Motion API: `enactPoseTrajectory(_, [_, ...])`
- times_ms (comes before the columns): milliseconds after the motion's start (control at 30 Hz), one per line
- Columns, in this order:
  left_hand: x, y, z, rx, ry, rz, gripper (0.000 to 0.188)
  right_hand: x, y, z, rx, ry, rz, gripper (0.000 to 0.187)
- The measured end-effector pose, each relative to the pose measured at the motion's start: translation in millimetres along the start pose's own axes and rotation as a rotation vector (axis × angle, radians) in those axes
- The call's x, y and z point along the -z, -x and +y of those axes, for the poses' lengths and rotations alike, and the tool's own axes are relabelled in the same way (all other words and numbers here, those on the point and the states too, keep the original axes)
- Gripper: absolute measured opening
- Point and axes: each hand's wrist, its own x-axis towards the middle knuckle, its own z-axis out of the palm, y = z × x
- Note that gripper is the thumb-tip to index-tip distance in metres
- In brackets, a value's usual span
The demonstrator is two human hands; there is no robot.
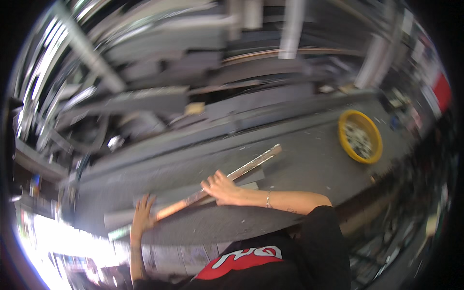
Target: The person uses a utility knife to cut a rubber strip, then handles several metal bars. They place a bar into a machine, retrieve it, and measure and mark multiple bars with a tape measure and marker on a workbench.
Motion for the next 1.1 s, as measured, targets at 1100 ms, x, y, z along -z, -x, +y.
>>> enactPoseTrajectory(1100, [79.6, -282.3, 612.7, -0.302, -0.093, 0.803, 0.037, 222.7, 604.5, 452.7, -0.446, 0.308, 0.496, 0.047])
